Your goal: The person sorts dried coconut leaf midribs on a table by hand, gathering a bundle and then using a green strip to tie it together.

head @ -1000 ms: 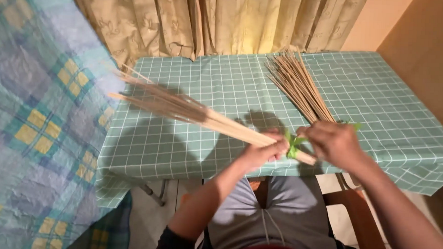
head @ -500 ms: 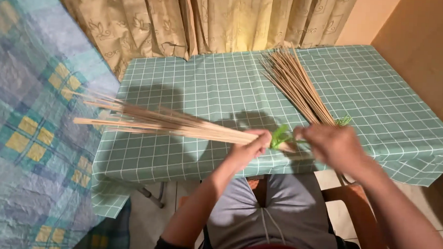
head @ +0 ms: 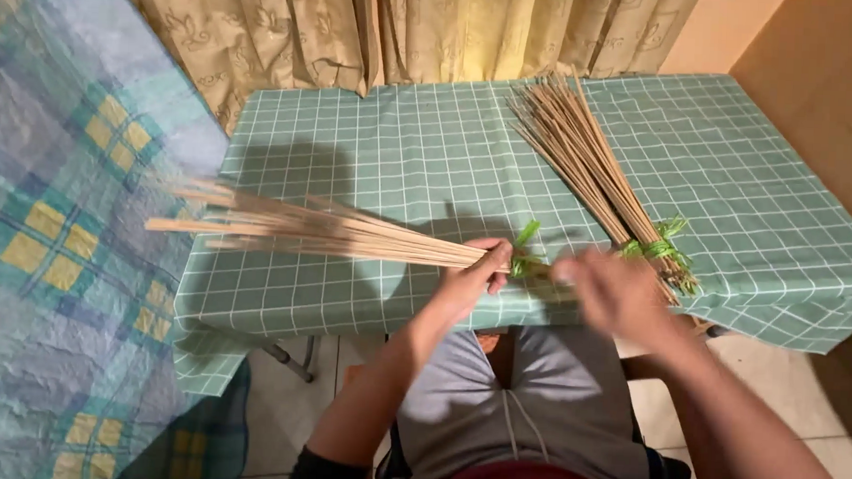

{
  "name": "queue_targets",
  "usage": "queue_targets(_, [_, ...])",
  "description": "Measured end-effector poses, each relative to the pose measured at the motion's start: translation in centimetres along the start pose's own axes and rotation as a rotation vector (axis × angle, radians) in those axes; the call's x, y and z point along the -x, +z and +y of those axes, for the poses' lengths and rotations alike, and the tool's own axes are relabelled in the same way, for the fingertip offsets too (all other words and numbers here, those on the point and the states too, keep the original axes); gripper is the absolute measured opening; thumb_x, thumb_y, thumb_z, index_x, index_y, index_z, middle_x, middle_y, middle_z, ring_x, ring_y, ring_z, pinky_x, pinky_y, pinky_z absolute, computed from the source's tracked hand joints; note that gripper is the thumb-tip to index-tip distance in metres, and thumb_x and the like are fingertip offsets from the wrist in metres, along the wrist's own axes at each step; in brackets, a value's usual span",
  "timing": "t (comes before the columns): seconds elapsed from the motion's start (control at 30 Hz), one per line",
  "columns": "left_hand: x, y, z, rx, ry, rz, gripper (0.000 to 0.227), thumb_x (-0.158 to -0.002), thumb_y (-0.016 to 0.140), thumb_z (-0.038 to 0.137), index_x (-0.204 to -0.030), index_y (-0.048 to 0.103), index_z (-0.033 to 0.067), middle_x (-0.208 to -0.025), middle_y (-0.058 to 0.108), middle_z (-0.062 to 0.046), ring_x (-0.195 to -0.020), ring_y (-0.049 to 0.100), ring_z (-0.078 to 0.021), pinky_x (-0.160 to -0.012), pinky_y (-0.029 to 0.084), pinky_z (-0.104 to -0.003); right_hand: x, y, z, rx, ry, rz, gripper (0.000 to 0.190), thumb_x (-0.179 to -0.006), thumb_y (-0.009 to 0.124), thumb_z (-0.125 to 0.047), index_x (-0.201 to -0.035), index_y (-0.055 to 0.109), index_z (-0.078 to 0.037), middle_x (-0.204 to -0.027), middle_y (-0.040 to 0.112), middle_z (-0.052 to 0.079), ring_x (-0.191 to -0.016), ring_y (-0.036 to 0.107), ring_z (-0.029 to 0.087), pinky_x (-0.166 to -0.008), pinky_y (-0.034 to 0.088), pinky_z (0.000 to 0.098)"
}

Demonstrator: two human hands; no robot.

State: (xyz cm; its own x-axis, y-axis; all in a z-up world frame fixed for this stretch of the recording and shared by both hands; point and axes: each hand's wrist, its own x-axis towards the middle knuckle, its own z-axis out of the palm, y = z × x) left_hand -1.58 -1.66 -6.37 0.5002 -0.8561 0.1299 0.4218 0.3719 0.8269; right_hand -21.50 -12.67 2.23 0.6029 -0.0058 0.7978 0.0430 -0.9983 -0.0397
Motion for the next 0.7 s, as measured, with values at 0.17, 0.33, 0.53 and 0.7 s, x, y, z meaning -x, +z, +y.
queue_targets(0.17, [1.3, 1.2, 1.7, 0.068, -0.034, -0.051, 0.024, -0.093, 0.074, 0.021, -0.103, 0.069, -0.0006, -0.065, 0.059, -0.015, -0.046, 0.056, -0.0144, -0.036, 0.04, -0.02, -0.4, 4.2, 4.2, -0.355, 0.405, -0.064, 0.007, -0.096, 0.074, -0.017, -0.097, 0.079, -0.013, -0.085, 0.077, 0.006, -0.077, 0.073, 0.026, -0.073, 0.055, 0.0362])
queue_targets(0.33, [0.2, 0.0, 3.5, 0.093, 0.012, -0.027, 0.024, -0.097, 0.07, 0.024, -0.107, 0.068, 0.0018, -0.093, 0.068, -0.018, -0.052, 0.057, -0.0136, -0.04, 0.041, -0.021, -1.2, 3.5, -6.6, -0.753, 0.394, -0.366, 0.046, -0.077, 0.065, 0.006, -0.123, 0.067, 0.001, -0.106, 0.076, 0.021, -0.094, 0.076, 0.033, -0.081, 0.059, 0.047])
queue_targets(0.53, [-0.3, -2.0, 1.1, -0.099, 0.052, 0.057, 0.024, -0.095, 0.074, 0.015, -0.109, 0.07, -0.0049, -0.088, 0.066, -0.019, -0.056, 0.064, -0.0192, -0.041, 0.052, -0.024, 1.9, 2.8, -3.4, -0.462, 0.316, -0.461, 0.033, -0.09, 0.064, -0.006, -0.123, 0.067, -0.011, -0.09, 0.076, 0.01, -0.071, 0.078, 0.019, -0.075, 0.066, 0.0341])
queue_targets(0.7, [1.2, 0.4, 3.2, 0.06, -0.003, -0.115, 0.023, -0.094, 0.075, 0.024, -0.098, 0.07, 0.0015, -0.083, 0.061, -0.013, -0.05, 0.059, -0.0157, -0.037, 0.043, -0.024, -3.2, 0.3, 4.0, -0.227, 0.449, -0.174, 0.009, -0.093, 0.078, -0.016, -0.1, 0.083, -0.019, -0.083, 0.078, 0.001, -0.073, 0.074, 0.024, -0.068, 0.053, 0.032])
